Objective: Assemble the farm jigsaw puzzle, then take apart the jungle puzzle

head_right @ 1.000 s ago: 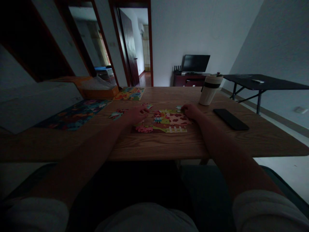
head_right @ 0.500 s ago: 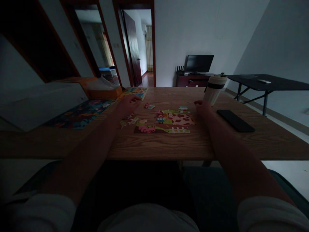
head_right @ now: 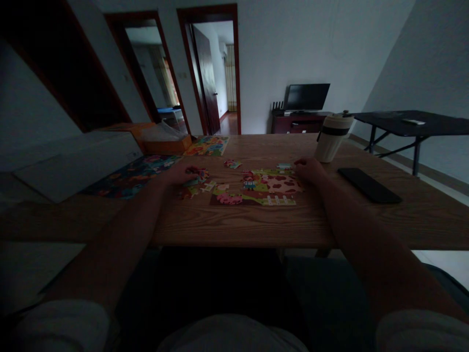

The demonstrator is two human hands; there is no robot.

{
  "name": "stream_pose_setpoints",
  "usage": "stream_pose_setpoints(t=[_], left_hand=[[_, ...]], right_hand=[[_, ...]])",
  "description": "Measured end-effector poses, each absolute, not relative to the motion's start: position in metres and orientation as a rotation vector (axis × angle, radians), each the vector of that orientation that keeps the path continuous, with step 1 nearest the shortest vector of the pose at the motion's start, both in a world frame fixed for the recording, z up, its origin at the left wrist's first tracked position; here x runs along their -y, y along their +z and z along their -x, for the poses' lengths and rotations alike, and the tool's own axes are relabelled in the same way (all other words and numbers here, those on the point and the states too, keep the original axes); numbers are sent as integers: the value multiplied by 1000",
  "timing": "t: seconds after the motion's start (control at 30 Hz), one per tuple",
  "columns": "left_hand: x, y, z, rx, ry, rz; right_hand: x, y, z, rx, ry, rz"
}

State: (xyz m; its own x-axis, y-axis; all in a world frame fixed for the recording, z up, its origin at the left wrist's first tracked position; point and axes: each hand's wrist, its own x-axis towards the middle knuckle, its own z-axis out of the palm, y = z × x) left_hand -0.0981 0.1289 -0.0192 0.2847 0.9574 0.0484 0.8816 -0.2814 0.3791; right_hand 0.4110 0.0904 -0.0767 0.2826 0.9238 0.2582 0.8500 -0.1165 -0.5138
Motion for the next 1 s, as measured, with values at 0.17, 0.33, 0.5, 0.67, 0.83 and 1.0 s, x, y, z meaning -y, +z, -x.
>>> stream_pose_setpoints(t=[0.17, 0.33, 0.5, 0.67, 0.83, 1.0], left_hand=[[-128, -31, 95, -1628, 477, -2214], [-122, -28, 89, -1609, 478, -2178], [-119, -24, 91, -1580, 530, -2169], [-115, -7, 106, -1712, 567, -2172], [-113, 3, 123, -1791, 337, -2096], [-115, -11, 107, -1724, 390, -2198]], right_hand=[[-91, -79, -411, 1595, 193, 1991], [-89, -75, -407, 1607, 205, 1993], [-87, -74, -406, 1606, 210, 2010], [-85, -74, -405, 1609, 201, 1997], [-84, -72, -405, 1600, 209, 2026], [-84, -73, -406, 1611, 211, 1966]])
